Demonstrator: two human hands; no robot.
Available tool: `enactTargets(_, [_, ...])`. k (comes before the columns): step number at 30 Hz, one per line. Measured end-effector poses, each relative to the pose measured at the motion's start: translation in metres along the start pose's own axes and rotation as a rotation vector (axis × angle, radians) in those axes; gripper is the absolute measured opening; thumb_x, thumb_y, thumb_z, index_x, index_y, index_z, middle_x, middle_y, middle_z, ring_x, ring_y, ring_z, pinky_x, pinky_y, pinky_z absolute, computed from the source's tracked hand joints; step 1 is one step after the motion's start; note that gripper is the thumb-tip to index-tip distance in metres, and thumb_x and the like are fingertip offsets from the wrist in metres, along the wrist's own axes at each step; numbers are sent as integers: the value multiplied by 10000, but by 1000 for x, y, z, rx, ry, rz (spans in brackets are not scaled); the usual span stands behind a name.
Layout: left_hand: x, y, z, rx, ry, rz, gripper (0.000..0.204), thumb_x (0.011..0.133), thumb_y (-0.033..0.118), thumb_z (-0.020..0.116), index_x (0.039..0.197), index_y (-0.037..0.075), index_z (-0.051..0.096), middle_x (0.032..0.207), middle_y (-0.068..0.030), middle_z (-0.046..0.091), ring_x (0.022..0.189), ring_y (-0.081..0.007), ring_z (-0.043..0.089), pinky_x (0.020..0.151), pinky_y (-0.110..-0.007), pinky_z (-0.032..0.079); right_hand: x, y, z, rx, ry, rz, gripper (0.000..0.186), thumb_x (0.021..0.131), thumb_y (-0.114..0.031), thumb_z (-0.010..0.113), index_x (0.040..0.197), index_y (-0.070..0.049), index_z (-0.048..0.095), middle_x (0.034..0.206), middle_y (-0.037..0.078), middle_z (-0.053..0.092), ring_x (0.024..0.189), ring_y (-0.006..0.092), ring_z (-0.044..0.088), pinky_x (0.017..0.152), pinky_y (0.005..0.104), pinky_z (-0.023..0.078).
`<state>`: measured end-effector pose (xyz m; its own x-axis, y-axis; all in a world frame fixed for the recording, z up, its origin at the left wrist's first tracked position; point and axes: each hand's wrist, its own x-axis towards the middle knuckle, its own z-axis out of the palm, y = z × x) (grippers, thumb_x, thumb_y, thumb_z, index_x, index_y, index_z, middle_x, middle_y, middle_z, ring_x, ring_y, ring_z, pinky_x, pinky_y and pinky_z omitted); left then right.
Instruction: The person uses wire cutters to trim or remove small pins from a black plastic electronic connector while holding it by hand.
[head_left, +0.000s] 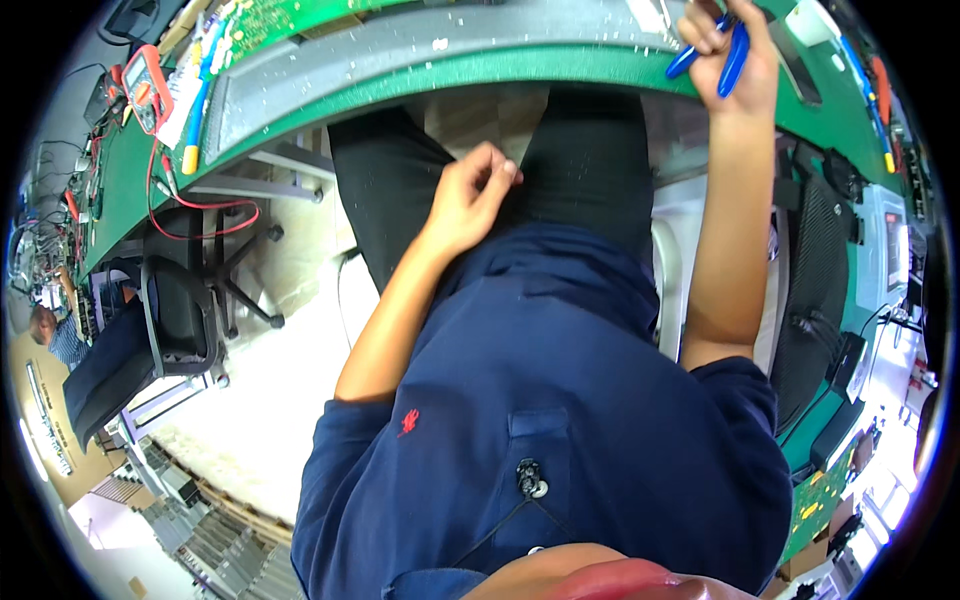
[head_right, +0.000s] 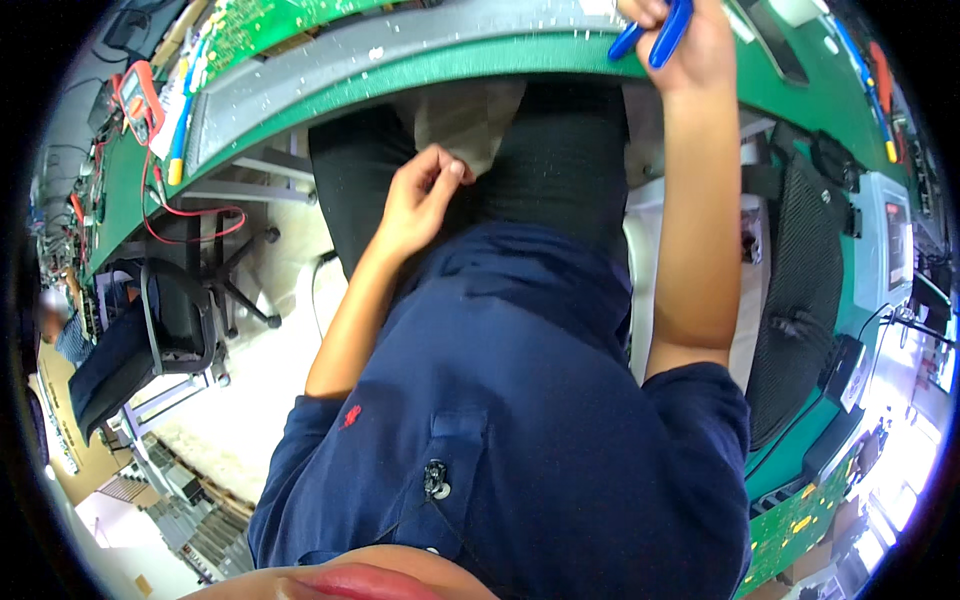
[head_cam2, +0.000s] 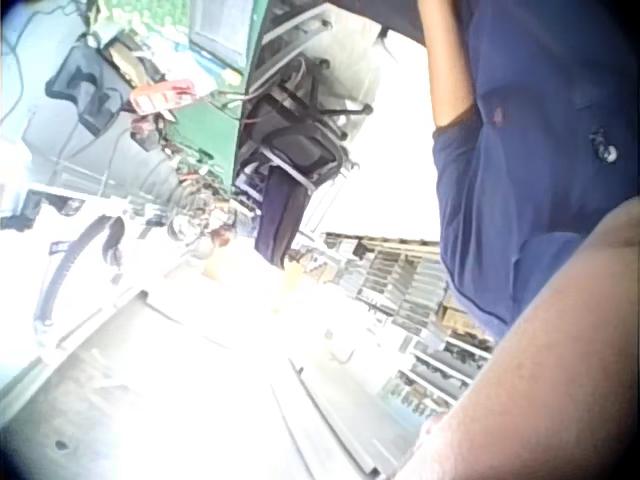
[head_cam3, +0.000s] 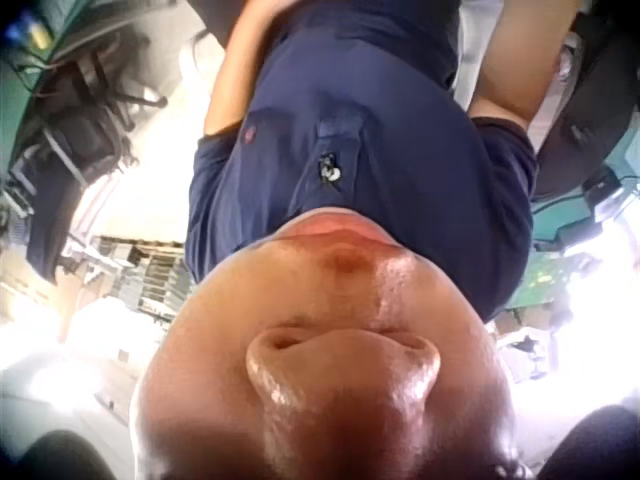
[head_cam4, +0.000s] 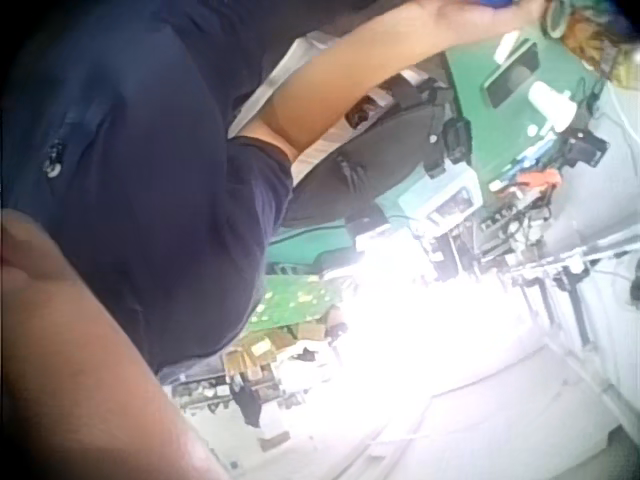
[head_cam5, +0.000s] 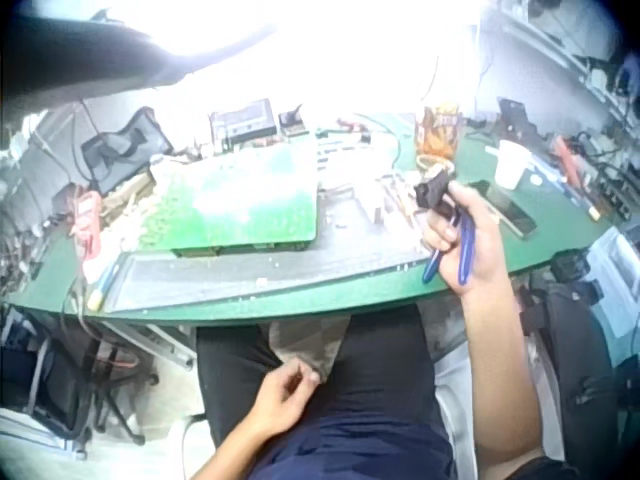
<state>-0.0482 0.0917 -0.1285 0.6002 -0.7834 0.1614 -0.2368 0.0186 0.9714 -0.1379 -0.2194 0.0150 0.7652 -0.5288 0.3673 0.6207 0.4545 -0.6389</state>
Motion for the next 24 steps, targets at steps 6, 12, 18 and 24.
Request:
enactTargets(6, [-2,108,-4,96,-143,274,121,954,81,619,866,1,642,867,-99,660,825,-193,632,754,-307,492,-7,3,6,-5,17,4,105,966,-150,604,964,-45,619,803,36,596,599,97,430,554,258,331])
enactTargets(12, [-1,176,-12,-276,-195,474,457,811,110,799,1205,23,586,1254,-166,530,1037,-230,585,833,-329,526,-7,4,10,52,51,16,97,950,-122,620,940,-31,650,811,59,634,600,111,409,561,265,316])
enactTargets(18, [-9,232,-24,-1140,-160,321,641,887,387,741,1325,19,452,1346,-230,446,1052,-268,585,823,-367,542,-6,6,-15,57,29,65,111,953,-145,634,994,-41,638,823,51,629,603,90,422,552,255,323])
enactTargets(24, [-33,235,-33,-1041,-290,527,595,878,351,735,1296,20,471,1302,-209,468,1022,-249,584,805,-352,530,-7,1,2,64,69,76,139,947,-132,640,955,0,596,890,93,633,629,110,393,579,262,311])
